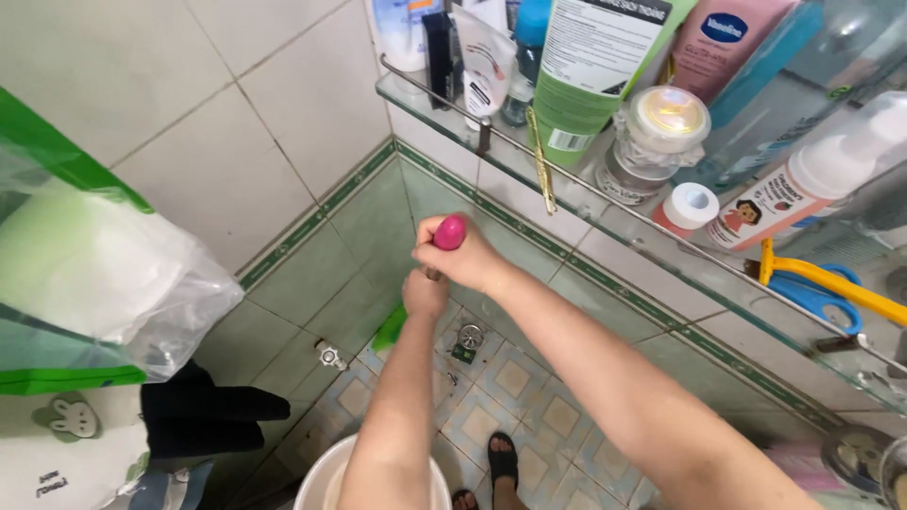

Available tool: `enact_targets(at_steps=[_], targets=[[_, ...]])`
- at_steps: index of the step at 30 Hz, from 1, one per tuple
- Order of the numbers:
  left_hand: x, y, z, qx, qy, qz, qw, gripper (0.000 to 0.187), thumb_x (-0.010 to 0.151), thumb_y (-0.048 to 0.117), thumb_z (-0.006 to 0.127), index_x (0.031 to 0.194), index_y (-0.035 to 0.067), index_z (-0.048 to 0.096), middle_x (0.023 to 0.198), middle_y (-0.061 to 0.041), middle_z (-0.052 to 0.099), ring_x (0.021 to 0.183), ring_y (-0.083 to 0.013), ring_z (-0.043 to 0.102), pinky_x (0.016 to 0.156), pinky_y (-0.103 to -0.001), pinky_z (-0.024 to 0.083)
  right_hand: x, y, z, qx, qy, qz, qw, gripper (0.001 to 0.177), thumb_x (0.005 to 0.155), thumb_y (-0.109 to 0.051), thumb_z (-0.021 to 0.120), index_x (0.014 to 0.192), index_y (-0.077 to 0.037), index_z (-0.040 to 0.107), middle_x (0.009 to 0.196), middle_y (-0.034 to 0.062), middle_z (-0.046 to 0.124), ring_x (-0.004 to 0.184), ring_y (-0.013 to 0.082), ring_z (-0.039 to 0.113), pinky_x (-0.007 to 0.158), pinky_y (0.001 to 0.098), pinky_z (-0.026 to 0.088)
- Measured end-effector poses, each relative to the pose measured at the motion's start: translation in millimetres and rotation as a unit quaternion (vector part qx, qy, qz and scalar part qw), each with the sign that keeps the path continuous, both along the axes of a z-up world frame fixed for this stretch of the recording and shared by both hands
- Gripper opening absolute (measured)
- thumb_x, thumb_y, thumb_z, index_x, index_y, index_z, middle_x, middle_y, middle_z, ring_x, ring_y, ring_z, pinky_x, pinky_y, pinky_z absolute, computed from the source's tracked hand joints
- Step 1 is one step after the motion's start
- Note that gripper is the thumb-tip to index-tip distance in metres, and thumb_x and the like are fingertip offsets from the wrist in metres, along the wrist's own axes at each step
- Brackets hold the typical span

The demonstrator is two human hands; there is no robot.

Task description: Assembling a mop and scrubbing the bathroom floor with a brush

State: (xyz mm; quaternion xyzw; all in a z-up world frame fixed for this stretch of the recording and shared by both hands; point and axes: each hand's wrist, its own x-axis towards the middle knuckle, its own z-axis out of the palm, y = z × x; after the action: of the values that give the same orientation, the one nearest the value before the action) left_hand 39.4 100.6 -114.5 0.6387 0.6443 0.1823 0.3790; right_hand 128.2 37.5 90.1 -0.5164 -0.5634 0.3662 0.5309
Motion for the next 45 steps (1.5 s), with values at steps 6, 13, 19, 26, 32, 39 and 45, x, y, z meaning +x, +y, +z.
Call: enact_targets(at_steps=[6, 13, 19, 26, 32, 39, 45], targets=[[-26, -19, 39, -0.032, 0.001, -0.056, 0.998, 0.018, 0.077, 0.031, 0.063, 0.073, 0.017, 0.073, 0.075, -0.009, 0.072, 0.085, -0.0368, 0.071, 0.073, -0.047, 0.054, -16, -10, -1, -0.017, 0.021, -0.008, 1.0, 0.008, 0.071, -0.008, 0.065, 0.064, -0.012, 0.063, 0.052, 0.0005, 0.061, 0.057, 0.0095, 0.059, 0.059, 0.023, 0.046], [-53, -60, 73, -0.065, 0.025, -0.123, 0.99, 0.031, 0.077, 0.045, 0.064, 0.084, 0.019, 0.08, 0.087, -0.013, 0.076, 0.101, -0.0408, 0.071, 0.084, -0.058, 0.052, -35, -39, 29, -0.057, 0.031, -0.008, 0.998, 0.013, 0.071, -0.009, 0.066, 0.06, -0.011, 0.06, 0.048, 0.0031, 0.057, 0.051, 0.0099, 0.056, 0.055, 0.0212, 0.043], [-86, -127, 172, -0.08, -0.076, -0.165, 0.98, 0.028, 0.089, 0.027, 0.059, 0.064, 0.015, 0.064, 0.054, -0.005, 0.053, 0.056, -0.0224, 0.051, 0.061, -0.041, 0.045, -57, -81, 57, -0.059, 0.064, -0.016, 0.996, 0.013, 0.072, -0.009, 0.064, 0.06, -0.011, 0.059, 0.048, 0.0034, 0.055, 0.049, 0.0103, 0.056, 0.054, 0.0203, 0.041], [-93, -162, 189, -0.03, -0.019, -0.202, 0.979, 0.038, 0.091, 0.043, 0.062, 0.07, 0.012, 0.072, 0.073, -0.015, 0.071, 0.083, -0.0409, 0.07, 0.08, -0.052, 0.051, -72, -137, 101, -0.017, 0.072, -0.083, 0.994, 0.014, 0.071, -0.007, 0.062, 0.058, -0.009, 0.057, 0.045, 0.0036, 0.052, 0.048, 0.011, 0.056, 0.054, 0.02, 0.041], [-80, -177, 145, -0.021, -0.007, -0.224, 0.974, 0.041, 0.084, 0.05, 0.064, 0.074, 0.012, 0.073, 0.078, -0.012, 0.071, 0.091, -0.0386, 0.07, 0.081, -0.051, 0.052, -82, -174, 86, -0.049, -0.019, -0.179, 0.982, 0.014, 0.072, -0.011, 0.065, 0.058, -0.012, 0.06, 0.045, 0.0028, 0.056, 0.048, 0.0109, 0.055, 0.053, 0.0212, 0.041], [-78, -241, 185, -0.094, -0.087, -0.29, 0.949, 0.036, 0.092, 0.028, 0.062, 0.058, 0.017, 0.06, 0.05, 0.0, 0.054, 0.055, -0.0203, 0.057, 0.067, -0.037, 0.051, -71, -225, 77, -0.071, 0.018, -0.229, 0.971, 0.013, 0.072, -0.011, 0.064, 0.06, -0.011, 0.06, 0.048, 0.0032, 0.057, 0.051, 0.0099, 0.058, 0.054, 0.0203, 0.041], [-59, -262, 211, -0.062, -0.081, -0.321, 0.942, 0.037, 0.096, 0.028, 0.066, 0.061, 0.017, 0.062, 0.049, 0.002, 0.051, 0.049, -0.0155, 0.05, 0.06, -0.033, 0.047, -53, -256, 122, 0.004, 0.071, -0.231, 0.97, 0.014, 0.071, -0.008, 0.062, 0.057, -0.009, 0.06, 0.047, 0.0054, 0.057, 0.048, 0.0108, 0.058, 0.054, 0.0187, 0.042]])
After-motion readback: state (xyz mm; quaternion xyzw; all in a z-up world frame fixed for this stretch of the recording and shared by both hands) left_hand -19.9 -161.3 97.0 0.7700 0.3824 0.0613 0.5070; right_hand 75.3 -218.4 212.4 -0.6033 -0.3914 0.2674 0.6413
